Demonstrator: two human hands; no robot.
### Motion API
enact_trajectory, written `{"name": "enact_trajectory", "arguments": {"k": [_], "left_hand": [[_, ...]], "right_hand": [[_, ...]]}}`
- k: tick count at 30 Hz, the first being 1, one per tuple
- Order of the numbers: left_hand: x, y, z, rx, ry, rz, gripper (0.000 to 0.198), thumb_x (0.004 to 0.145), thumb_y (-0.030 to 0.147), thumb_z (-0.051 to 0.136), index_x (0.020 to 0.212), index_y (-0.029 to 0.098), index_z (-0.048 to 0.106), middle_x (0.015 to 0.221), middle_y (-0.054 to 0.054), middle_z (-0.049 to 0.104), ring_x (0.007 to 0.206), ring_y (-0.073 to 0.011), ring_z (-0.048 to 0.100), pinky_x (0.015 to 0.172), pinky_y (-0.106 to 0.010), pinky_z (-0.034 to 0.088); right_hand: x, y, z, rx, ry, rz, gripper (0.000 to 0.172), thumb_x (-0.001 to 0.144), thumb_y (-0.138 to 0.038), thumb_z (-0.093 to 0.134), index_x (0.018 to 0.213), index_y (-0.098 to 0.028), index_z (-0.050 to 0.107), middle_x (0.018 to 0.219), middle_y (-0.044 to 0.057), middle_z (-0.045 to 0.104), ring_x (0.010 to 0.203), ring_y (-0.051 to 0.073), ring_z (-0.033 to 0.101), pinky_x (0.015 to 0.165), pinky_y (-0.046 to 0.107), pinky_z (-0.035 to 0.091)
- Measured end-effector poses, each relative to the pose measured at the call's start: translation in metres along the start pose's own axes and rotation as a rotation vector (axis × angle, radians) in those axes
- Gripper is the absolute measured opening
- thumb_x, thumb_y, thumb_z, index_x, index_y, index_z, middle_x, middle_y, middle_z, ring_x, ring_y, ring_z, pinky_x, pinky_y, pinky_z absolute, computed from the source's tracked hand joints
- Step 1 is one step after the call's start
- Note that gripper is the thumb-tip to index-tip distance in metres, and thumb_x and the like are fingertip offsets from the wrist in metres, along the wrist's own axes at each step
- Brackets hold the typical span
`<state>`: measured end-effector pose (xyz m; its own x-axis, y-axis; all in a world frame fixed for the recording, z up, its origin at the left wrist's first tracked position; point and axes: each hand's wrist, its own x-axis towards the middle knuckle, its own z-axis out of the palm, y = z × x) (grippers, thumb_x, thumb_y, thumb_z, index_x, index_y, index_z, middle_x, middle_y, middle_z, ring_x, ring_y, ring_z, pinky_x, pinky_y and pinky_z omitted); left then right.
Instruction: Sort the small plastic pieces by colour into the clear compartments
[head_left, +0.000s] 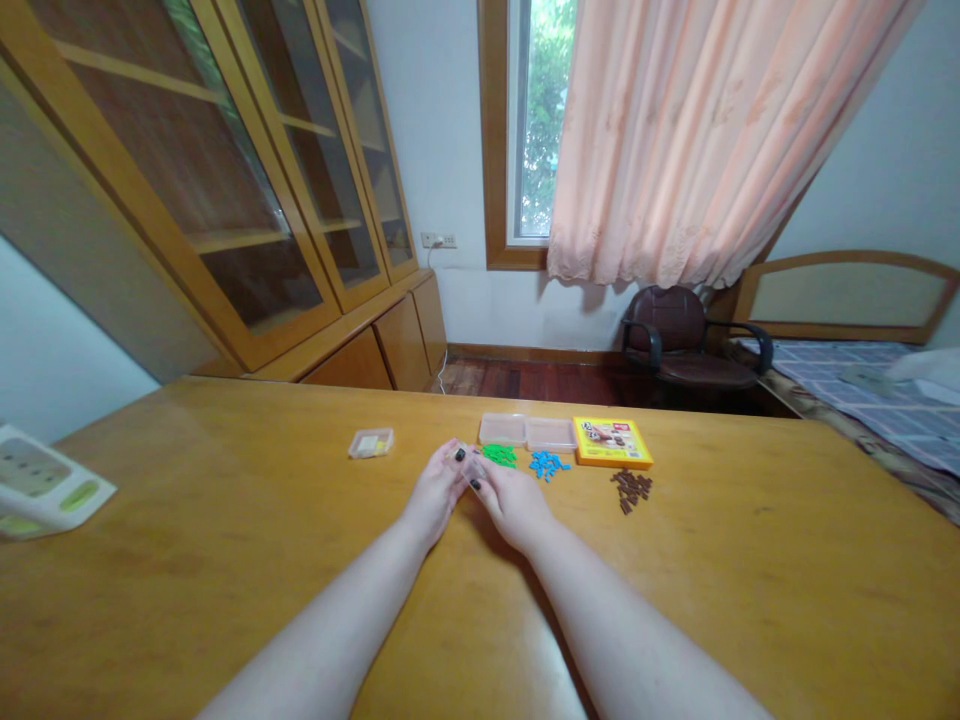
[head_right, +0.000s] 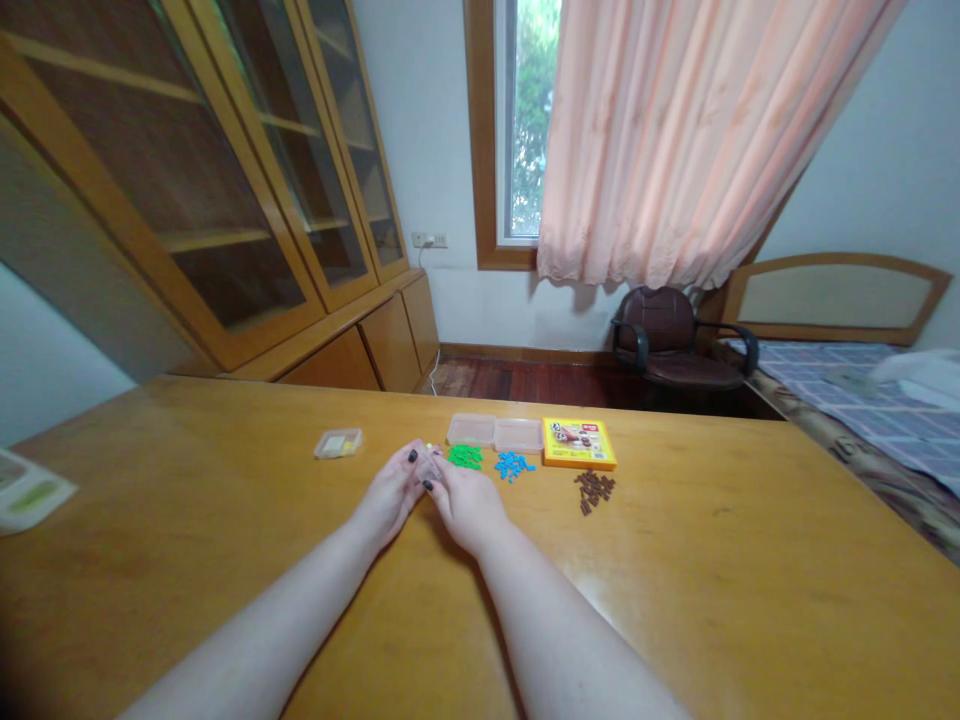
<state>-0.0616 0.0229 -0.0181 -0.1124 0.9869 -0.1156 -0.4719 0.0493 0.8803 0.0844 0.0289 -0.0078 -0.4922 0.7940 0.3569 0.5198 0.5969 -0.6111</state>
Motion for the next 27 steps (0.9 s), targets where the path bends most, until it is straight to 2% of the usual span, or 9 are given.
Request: {"name": "enact_trajectory", "arguments": {"k": [2,4,10,17,27], "left_hand": [[-0.004,-0.001,0.005,0.015,-0.026,-0.045,0.046,0.067,0.044,0.074,0.100,0.017,0.057,0.098,-0.008,0.067,0.091,-0.0177,0.063,0.086,-0.031,0.049],[-0.007,-0.001,0.010,0.026,-0.026,-0.053,0.041,0.065,0.039,0.076,0.095,0.016,0.059,0.094,-0.006,0.067,0.087,-0.0166,0.064,0.084,-0.031,0.049],[-0.007,-0.003,0.013,0.074,-0.033,0.018,0.040,0.062,0.037,0.077,0.092,0.013,0.063,0.093,-0.008,0.069,0.080,-0.0173,0.065,0.080,-0.030,0.049],[-0.004,-0.005,0.009,0.153,0.034,0.127,0.041,0.059,0.037,0.078,0.090,0.013,0.065,0.093,-0.009,0.071,0.083,-0.0193,0.065,0.081,-0.031,0.048],[-0.006,-0.001,0.012,0.140,0.010,0.109,0.040,0.059,0.036,0.079,0.089,0.013,0.066,0.093,-0.009,0.071,0.084,-0.0185,0.066,0.085,-0.032,0.047]], "right_hand": [[-0.001,-0.002,0.000,-0.082,-0.001,0.036,0.038,0.094,-0.029,0.037,0.125,-0.018,0.054,0.117,0.009,0.064,0.102,0.020,0.062,0.088,0.031,0.047],[-0.001,-0.003,0.000,-0.143,0.016,0.082,0.037,0.095,-0.028,0.033,0.119,-0.018,0.058,0.110,0.009,0.067,0.095,0.019,0.064,0.083,0.029,0.048],[-0.003,-0.005,0.004,-0.231,0.054,0.185,0.041,0.094,-0.025,0.033,0.133,-0.020,0.046,0.103,0.008,0.070,0.085,0.020,0.067,0.073,0.029,0.049],[-0.004,-0.010,0.002,-0.236,0.085,0.230,0.043,0.093,-0.023,0.035,0.135,-0.023,0.044,0.098,0.007,0.071,0.080,0.019,0.068,0.070,0.027,0.049],[-0.006,-0.012,0.005,-0.253,0.098,0.238,0.048,0.091,-0.020,0.037,0.139,-0.022,0.038,0.100,0.007,0.071,0.079,0.019,0.067,0.070,0.027,0.050]]}}
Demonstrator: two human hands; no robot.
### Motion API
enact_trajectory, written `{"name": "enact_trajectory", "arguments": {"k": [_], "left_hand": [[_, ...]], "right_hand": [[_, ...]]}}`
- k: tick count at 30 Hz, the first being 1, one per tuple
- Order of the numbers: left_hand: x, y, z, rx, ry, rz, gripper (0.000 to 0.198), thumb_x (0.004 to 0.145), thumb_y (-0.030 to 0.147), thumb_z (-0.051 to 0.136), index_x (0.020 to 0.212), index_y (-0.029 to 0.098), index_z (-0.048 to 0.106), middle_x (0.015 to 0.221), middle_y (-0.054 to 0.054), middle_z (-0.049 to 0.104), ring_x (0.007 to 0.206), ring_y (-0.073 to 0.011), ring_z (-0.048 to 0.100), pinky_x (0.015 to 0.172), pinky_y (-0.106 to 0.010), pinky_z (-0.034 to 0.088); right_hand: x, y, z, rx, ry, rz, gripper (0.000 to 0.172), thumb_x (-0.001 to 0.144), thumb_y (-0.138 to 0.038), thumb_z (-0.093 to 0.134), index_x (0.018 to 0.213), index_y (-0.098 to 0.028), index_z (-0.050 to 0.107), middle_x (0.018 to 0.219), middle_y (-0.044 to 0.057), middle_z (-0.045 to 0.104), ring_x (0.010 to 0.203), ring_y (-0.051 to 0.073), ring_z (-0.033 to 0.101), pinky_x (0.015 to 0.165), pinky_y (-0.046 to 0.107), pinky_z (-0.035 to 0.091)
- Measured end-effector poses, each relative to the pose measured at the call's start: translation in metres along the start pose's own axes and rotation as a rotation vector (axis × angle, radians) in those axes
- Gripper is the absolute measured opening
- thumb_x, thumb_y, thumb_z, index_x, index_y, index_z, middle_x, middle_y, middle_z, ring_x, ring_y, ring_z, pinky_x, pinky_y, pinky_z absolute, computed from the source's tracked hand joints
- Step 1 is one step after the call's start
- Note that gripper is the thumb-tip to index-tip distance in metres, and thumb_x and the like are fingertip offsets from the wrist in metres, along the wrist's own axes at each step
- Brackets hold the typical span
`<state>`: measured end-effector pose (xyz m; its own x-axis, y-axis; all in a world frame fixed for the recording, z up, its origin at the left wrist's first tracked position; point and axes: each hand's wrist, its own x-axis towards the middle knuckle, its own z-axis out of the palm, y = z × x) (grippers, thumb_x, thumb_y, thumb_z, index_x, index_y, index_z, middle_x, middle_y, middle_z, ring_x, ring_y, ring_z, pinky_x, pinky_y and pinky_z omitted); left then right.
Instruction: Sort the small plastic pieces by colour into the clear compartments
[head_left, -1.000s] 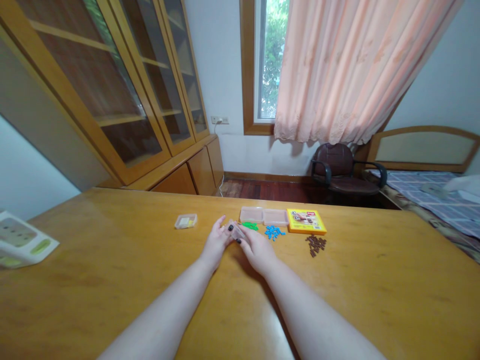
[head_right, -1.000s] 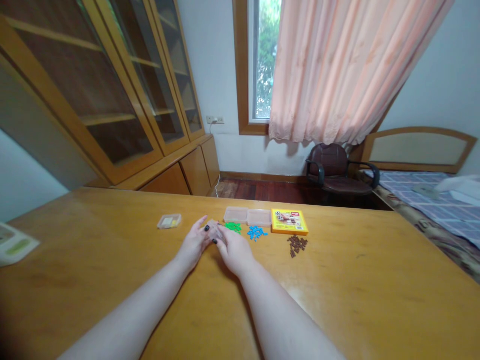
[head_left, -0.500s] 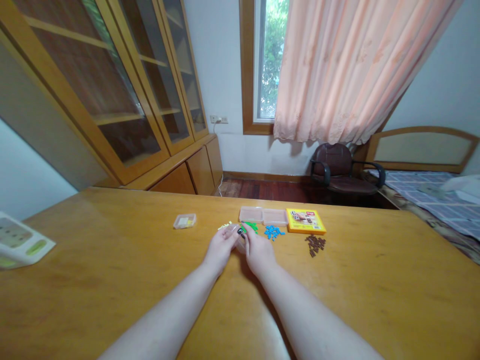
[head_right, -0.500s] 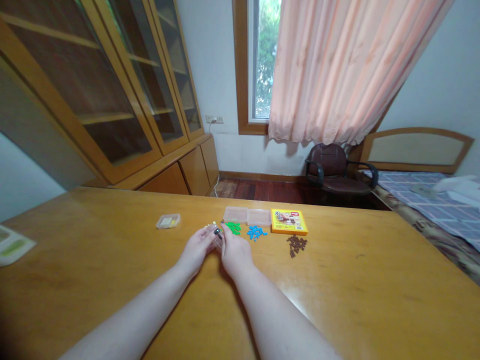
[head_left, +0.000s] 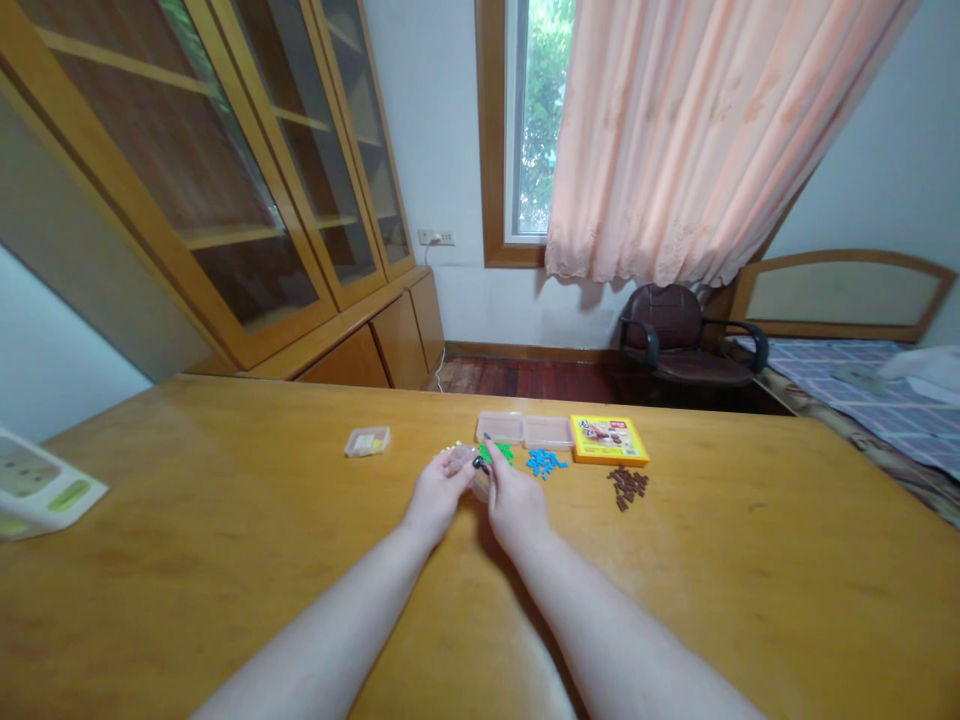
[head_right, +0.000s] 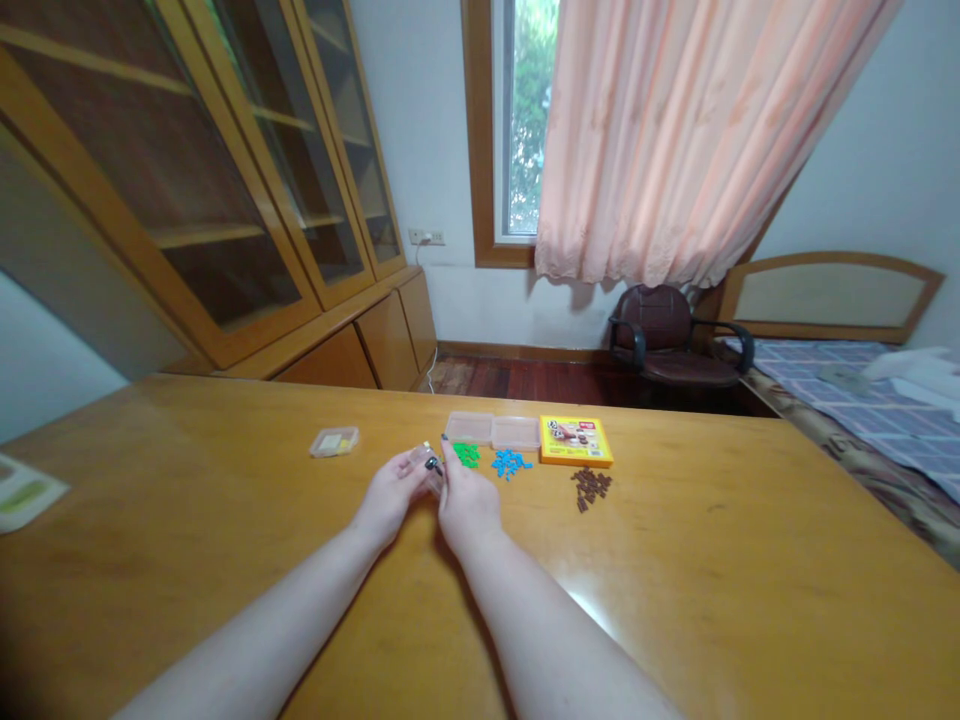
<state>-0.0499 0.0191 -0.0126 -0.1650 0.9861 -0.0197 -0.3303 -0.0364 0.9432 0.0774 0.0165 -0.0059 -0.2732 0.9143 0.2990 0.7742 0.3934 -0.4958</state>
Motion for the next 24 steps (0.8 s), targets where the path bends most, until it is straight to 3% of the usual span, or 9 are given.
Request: {"name": "enact_trajectory", "arguments": {"k": [14,19,24], "left_hand": [[-0.004,0.002,0.004,-0.064,0.033,-0.066,0.044,0.057,0.035,0.080,0.091,0.013,0.065,0.085,-0.006,0.071,0.080,-0.0172,0.066,0.081,-0.030,0.049],[-0.004,-0.001,0.004,-0.098,0.056,-0.078,0.047,0.058,0.037,0.079,0.096,0.015,0.061,0.100,-0.009,0.068,0.093,-0.0199,0.064,0.088,-0.033,0.048],[-0.005,-0.002,0.003,-0.212,0.059,-0.084,0.051,0.062,0.039,0.077,0.104,0.020,0.056,0.119,-0.010,0.061,0.112,-0.0211,0.056,0.095,-0.034,0.044]], "right_hand": [[0.000,-0.002,0.002,-0.032,0.024,0.028,0.045,0.094,-0.026,0.034,0.138,-0.022,0.040,0.096,0.008,0.071,0.077,0.018,0.067,0.067,0.024,0.047],[0.004,0.003,-0.001,0.049,0.042,0.061,0.045,0.094,-0.030,0.037,0.137,-0.018,0.040,0.092,0.008,0.071,0.078,0.018,0.067,0.068,0.025,0.048],[0.008,0.012,-0.003,0.188,0.089,0.055,0.051,0.090,-0.042,0.046,0.133,-0.015,0.044,0.104,0.010,0.068,0.089,0.020,0.066,0.076,0.027,0.048]]}}
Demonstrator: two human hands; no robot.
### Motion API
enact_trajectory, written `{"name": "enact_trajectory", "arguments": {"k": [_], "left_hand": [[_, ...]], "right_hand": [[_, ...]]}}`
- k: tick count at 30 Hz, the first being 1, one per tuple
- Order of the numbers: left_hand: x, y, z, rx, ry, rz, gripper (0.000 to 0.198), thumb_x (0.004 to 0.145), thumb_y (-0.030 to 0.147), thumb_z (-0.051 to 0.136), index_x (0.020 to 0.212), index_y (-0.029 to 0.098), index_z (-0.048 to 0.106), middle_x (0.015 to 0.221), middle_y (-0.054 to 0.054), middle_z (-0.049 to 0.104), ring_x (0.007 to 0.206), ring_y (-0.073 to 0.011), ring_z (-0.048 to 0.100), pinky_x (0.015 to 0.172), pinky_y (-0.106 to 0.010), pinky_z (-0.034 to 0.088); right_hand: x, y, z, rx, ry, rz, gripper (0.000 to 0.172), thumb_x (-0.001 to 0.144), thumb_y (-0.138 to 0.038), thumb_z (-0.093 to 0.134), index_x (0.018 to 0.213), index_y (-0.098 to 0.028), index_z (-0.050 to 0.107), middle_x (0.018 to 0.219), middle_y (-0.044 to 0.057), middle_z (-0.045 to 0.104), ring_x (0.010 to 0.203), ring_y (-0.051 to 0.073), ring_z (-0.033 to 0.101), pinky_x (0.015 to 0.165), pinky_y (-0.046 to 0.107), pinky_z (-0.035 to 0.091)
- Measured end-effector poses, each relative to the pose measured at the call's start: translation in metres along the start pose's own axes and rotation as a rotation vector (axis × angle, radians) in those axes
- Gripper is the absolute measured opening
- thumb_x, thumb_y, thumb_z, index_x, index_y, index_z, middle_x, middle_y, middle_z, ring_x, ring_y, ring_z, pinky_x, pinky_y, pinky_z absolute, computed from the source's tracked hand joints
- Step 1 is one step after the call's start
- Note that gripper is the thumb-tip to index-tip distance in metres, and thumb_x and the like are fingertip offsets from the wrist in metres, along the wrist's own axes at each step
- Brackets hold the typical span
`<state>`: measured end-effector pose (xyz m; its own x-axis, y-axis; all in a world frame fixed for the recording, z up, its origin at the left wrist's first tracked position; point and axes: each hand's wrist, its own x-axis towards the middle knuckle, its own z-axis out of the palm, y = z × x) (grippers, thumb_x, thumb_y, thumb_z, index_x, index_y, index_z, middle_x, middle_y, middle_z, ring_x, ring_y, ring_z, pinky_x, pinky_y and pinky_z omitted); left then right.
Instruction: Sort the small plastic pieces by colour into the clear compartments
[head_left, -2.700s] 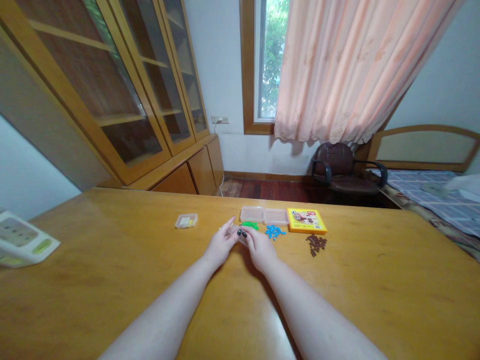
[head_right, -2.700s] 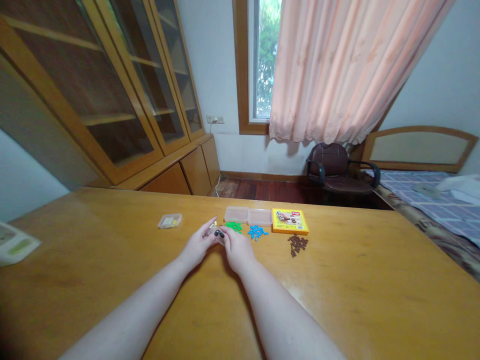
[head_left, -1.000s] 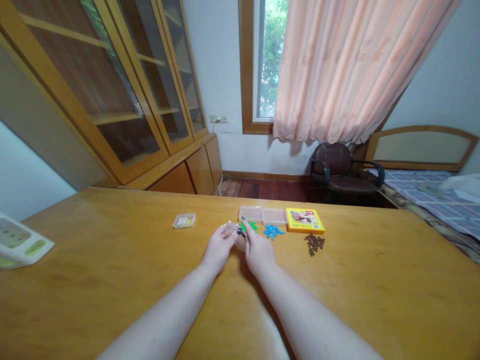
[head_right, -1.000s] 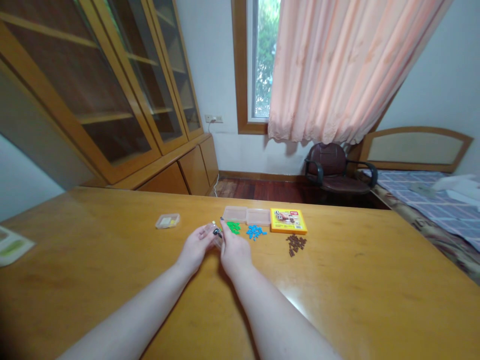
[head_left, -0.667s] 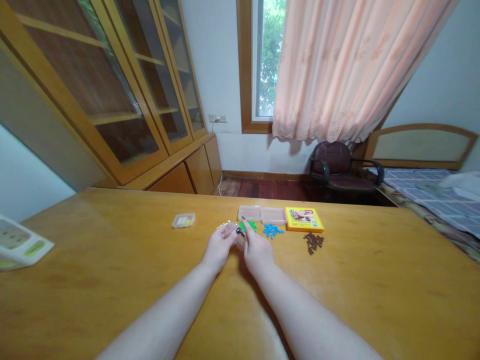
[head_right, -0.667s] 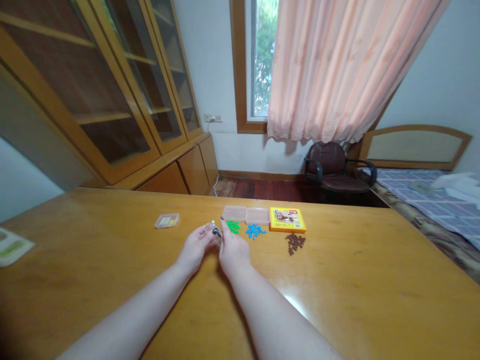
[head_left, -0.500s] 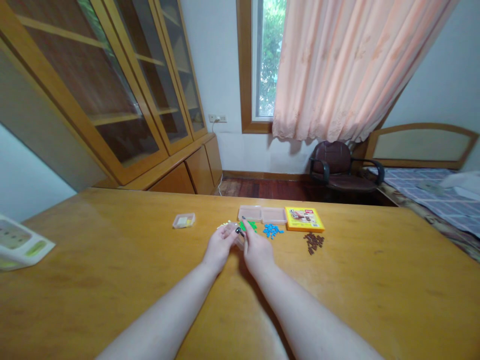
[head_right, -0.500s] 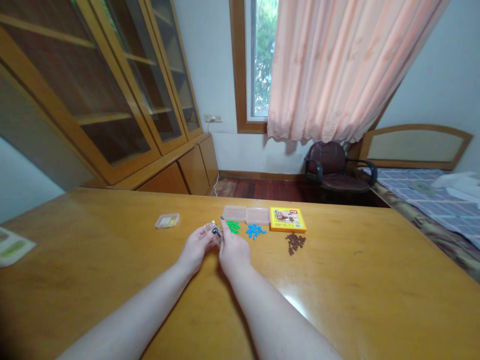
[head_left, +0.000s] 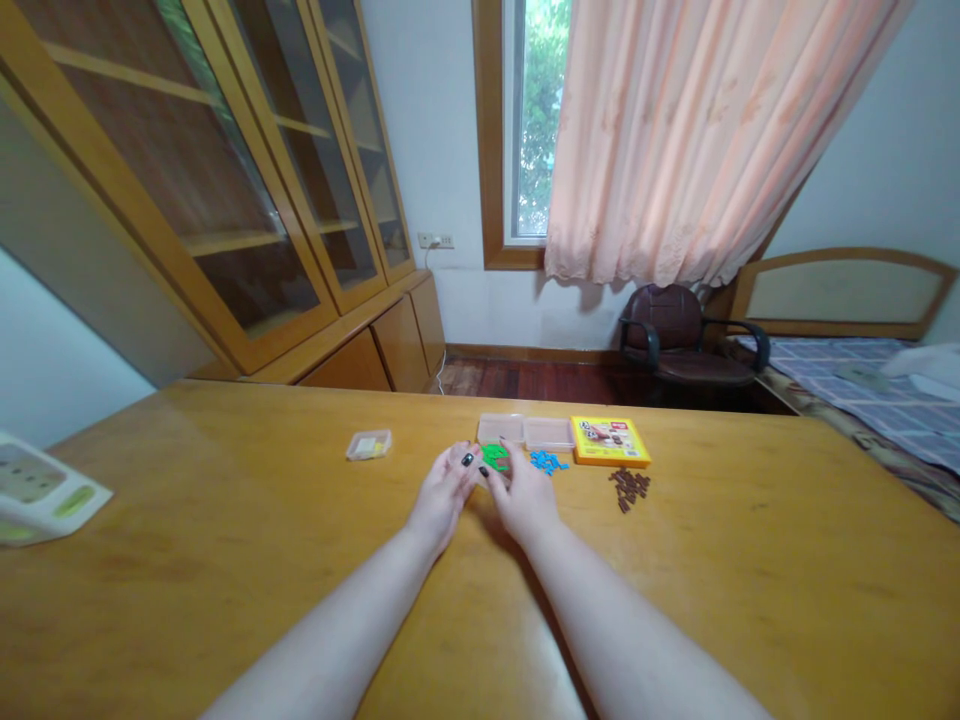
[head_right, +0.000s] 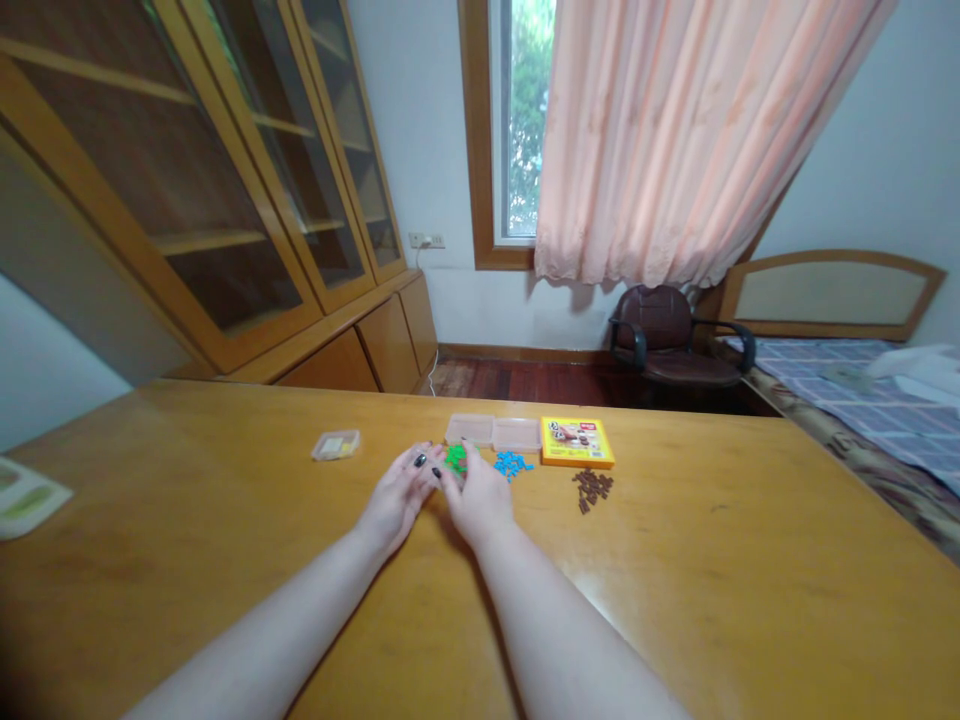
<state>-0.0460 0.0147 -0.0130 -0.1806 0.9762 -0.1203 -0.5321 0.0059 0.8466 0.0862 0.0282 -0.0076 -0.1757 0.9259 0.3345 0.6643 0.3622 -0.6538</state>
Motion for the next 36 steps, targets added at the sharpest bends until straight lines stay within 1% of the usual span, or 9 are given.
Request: {"name": "enact_trajectory", "arguments": {"k": [4,8,12,18,21,26,30,33,36], "left_hand": [[-0.003,-0.001,0.004,0.057,0.045,0.013,0.046,0.062,0.039,0.077,0.098,0.018,0.056,0.107,-0.007,0.065,0.099,-0.0174,0.062,0.087,-0.029,0.047],[-0.006,-0.009,0.009,0.147,0.076,0.137,0.039,0.066,0.040,0.074,0.092,0.016,0.056,0.090,-0.004,0.066,0.086,-0.0149,0.063,0.082,-0.028,0.048],[-0.008,-0.014,0.009,0.175,0.066,0.236,0.043,0.066,0.039,0.074,0.098,0.016,0.055,0.104,-0.008,0.065,0.101,-0.0192,0.060,0.091,-0.032,0.045],[-0.014,-0.013,0.012,0.199,0.101,0.254,0.051,0.066,0.041,0.073,0.106,0.017,0.052,0.114,-0.011,0.062,0.112,-0.0226,0.056,0.098,-0.035,0.041],[-0.013,-0.013,0.011,0.209,0.099,0.271,0.051,0.067,0.041,0.073,0.107,0.018,0.051,0.118,-0.012,0.061,0.114,-0.0226,0.055,0.100,-0.035,0.040],[-0.007,-0.012,0.004,0.063,-0.023,0.244,0.062,0.070,0.044,0.071,0.121,0.022,0.044,0.136,-0.014,0.047,0.124,-0.0238,0.046,0.102,-0.036,0.039],[-0.005,-0.008,0.001,0.018,-0.091,0.254,0.072,0.075,0.048,0.065,0.136,0.033,0.031,0.146,-0.011,0.035,0.126,-0.0242,0.045,0.101,-0.036,0.041],[-0.005,-0.008,0.002,0.014,-0.122,0.226,0.074,0.078,0.049,0.062,0.140,0.035,0.025,0.147,-0.011,0.033,0.127,-0.0242,0.044,0.101,-0.036,0.041],[-0.004,-0.010,0.001,0.027,-0.104,0.163,0.074,0.079,0.048,0.061,0.141,0.036,0.023,0.146,-0.009,0.035,0.127,-0.0223,0.044,0.102,-0.034,0.039]], "right_hand": [[0.000,0.001,0.003,-0.065,0.017,0.015,0.051,0.091,-0.039,0.044,0.135,-0.013,0.040,0.100,0.011,0.069,0.087,0.021,0.066,0.074,0.029,0.048],[0.000,0.000,0.003,-0.114,0.042,0.036,0.053,0.091,-0.033,0.045,0.139,-0.011,0.034,0.091,0.011,0.070,0.080,0.022,0.066,0.069,0.029,0.048],[-0.001,-0.001,0.002,-0.080,0.088,0.001,0.051,0.092,-0.028,0.043,0.138,-0.011,0.033,0.096,0.012,0.069,0.083,0.021,0.066,0.072,0.029,0.048],[-0.003,0.000,0.006,0.014,0.125,0.035,0.048,0.090,-0.026,0.042,0.136,-0.013,0.037,0.098,0.012,0.067,0.084,0.021,0.065,0.073,0.030,0.049],[-0.001,0.003,0.008,0.130,0.120,0.036,0.047,0.090,-0.027,0.042,0.134,-0.013,0.038,0.096,0.010,0.067,0.086,0.021,0.065,0.076,0.032,0.050],[0.003,0.015,0.017,0.346,0.164,-0.072,0.053,0.088,-0.037,0.046,0.134,-0.012,0.035,0.115,0.015,0.061,0.104,0.022,0.059,0.089,0.036,0.047],[0.003,0.020,0.025,0.439,0.118,-0.199,0.051,0.093,-0.043,0.035,0.135,-0.014,0.035,0.126,0.016,0.055,0.117,0.022,0.053,0.096,0.037,0.044],[0.003,0.021,0.029,0.465,0.100,-0.233,0.052,0.094,-0.046,0.029,0.136,-0.015,0.035,0.131,0.016,0.051,0.120,0.022,0.050,0.098,0.038,0.042],[0.005,0.024,0.030,0.487,0.092,-0.234,0.056,0.094,-0.049,0.027,0.138,-0.014,0.032,0.135,0.017,0.047,0.124,0.022,0.047,0.100,0.038,0.040]]}}
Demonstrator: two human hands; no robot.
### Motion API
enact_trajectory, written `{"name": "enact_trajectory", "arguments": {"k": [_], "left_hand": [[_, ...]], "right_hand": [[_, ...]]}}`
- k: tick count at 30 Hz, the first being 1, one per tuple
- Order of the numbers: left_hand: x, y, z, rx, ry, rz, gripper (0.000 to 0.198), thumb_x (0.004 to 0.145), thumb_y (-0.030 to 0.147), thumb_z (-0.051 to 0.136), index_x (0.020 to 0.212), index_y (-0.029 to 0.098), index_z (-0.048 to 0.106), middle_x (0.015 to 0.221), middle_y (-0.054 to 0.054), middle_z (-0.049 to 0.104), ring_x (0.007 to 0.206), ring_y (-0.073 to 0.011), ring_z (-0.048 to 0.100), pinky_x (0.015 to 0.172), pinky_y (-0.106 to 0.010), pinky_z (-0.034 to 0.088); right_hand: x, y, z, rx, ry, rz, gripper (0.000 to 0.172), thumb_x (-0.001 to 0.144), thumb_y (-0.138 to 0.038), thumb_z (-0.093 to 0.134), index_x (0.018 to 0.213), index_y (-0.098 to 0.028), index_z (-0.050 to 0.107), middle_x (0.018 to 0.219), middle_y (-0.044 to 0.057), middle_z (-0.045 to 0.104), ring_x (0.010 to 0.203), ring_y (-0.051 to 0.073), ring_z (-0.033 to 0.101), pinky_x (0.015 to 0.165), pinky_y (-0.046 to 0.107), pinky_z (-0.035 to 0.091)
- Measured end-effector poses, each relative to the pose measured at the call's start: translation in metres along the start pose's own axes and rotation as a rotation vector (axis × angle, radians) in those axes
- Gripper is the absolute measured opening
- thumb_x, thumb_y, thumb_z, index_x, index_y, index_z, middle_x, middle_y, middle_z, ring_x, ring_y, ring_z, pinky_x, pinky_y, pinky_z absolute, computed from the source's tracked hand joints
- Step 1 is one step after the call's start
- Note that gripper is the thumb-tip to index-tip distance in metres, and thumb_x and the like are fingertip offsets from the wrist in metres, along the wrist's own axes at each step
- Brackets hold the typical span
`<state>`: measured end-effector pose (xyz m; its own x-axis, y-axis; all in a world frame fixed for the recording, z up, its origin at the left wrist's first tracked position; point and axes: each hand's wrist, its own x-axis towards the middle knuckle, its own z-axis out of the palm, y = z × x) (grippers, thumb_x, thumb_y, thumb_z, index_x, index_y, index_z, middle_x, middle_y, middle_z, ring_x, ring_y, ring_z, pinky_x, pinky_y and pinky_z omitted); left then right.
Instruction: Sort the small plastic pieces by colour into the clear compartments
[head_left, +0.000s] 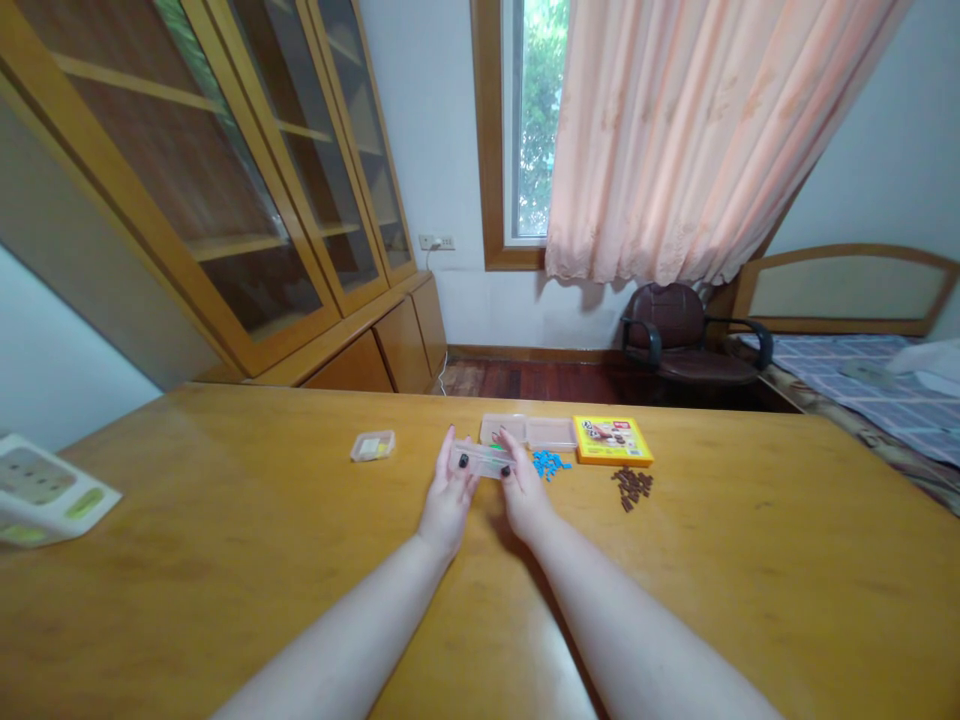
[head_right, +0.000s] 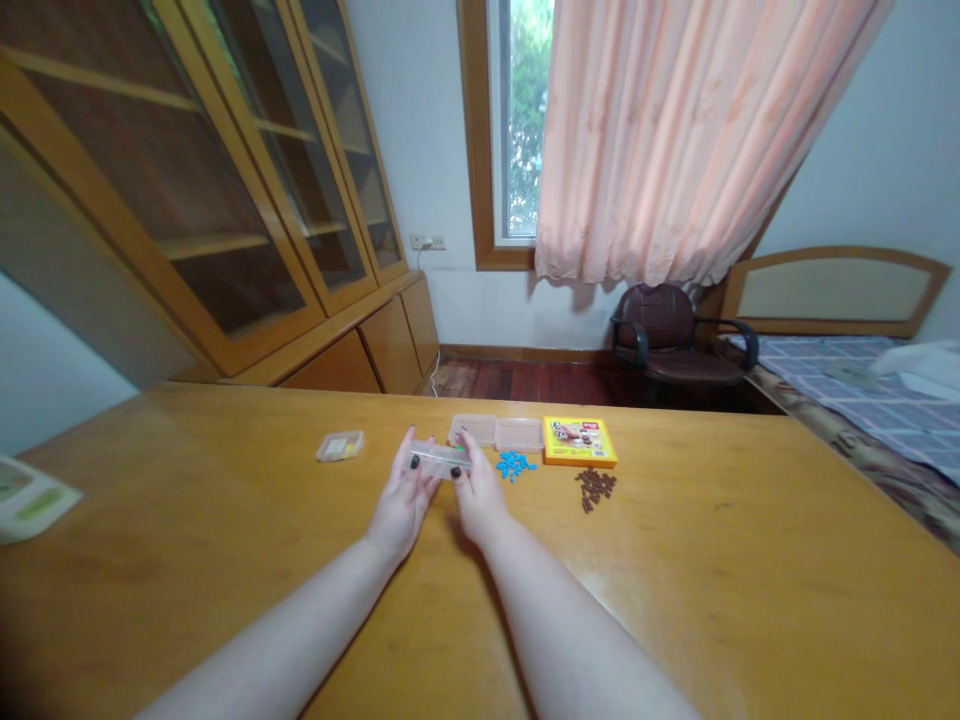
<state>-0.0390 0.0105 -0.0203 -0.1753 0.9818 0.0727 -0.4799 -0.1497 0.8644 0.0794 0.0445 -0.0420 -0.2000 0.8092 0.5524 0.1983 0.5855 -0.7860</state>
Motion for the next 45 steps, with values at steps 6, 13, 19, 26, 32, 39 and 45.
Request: {"name": "enact_trajectory", "arguments": {"k": [6,13,19,26,32,39,45], "left_hand": [[0.002,-0.005,-0.003,0.050,0.050,-0.071,0.074,0.079,0.052,0.059,0.141,0.037,0.023,0.140,-0.006,0.044,0.122,-0.0198,0.049,0.099,-0.031,0.043],[-0.001,-0.002,0.002,0.076,0.071,-0.054,0.082,0.073,0.046,0.067,0.141,0.029,0.024,0.129,-0.010,0.054,0.113,-0.0215,0.057,0.094,-0.033,0.047],[0.000,-0.008,-0.001,0.238,0.098,0.013,0.080,0.072,0.044,0.068,0.139,0.025,0.029,0.127,-0.010,0.054,0.115,-0.0217,0.055,0.098,-0.033,0.042],[-0.004,0.003,0.009,0.362,0.146,0.016,0.077,0.072,0.034,0.069,0.138,0.022,0.032,0.118,-0.008,0.061,0.108,-0.0201,0.059,0.098,-0.032,0.042],[-0.008,-0.006,0.010,0.450,0.126,0.034,0.074,0.076,0.033,0.065,0.140,0.020,0.030,0.119,-0.010,0.060,0.109,-0.0210,0.058,0.099,-0.035,0.041],[0.005,-0.012,-0.003,0.348,0.077,0.001,0.077,0.078,0.037,0.063,0.142,0.022,0.023,0.136,-0.015,0.047,0.118,-0.0230,0.052,0.097,-0.036,0.044],[0.005,0.006,-0.002,0.215,-0.003,-0.028,0.063,0.080,0.041,0.059,0.136,0.028,0.033,0.143,-0.010,0.039,0.120,-0.0253,0.051,0.091,-0.035,0.049]], "right_hand": [[0.003,0.000,-0.001,-0.005,0.000,0.059,0.053,0.092,-0.044,0.038,0.137,-0.015,0.033,0.134,0.017,0.049,0.123,0.023,0.048,0.099,0.038,0.041],[0.003,-0.009,-0.001,-0.033,0.022,0.161,0.052,0.083,-0.035,0.055,0.129,-0.015,0.043,0.121,0.015,0.059,0.111,0.023,0.056,0.095,0.038,0.044],[0.001,-0.016,-0.006,-0.160,0.085,0.179,0.051,0.086,-0.034,0.049,0.132,-0.012,0.041,0.113,0.015,0.063,0.104,0.022,0.060,0.091,0.038,0.046],[-0.002,-0.027,-0.007,-0.402,0.039,0.186,0.046,0.090,-0.024,0.038,0.136,-0.016,0.039,0.106,0.010,0.066,0.098,0.020,0.061,0.088,0.035,0.047],[0.004,-0.023,-0.011,-0.434,0.133,0.279,0.044,0.090,-0.022,0.037,0.134,-0.015,0.042,0.097,0.009,0.068,0.084,0.019,0.064,0.075,0.031,0.049],[0.011,-0.012,-0.014,-0.159,0.154,0.273,0.036,0.087,-0.030,0.045,0.119,-0.017,0.055,0.097,0.009,0.067,0.087,0.020,0.063,0.078,0.031,0.047],[0.014,0.000,-0.013,0.012,0.206,0.345,0.027,0.087,-0.035,0.045,0.096,-0.018,0.063,0.091,0.007,0.069,0.085,0.020,0.062,0.076,0.030,0.046]]}}
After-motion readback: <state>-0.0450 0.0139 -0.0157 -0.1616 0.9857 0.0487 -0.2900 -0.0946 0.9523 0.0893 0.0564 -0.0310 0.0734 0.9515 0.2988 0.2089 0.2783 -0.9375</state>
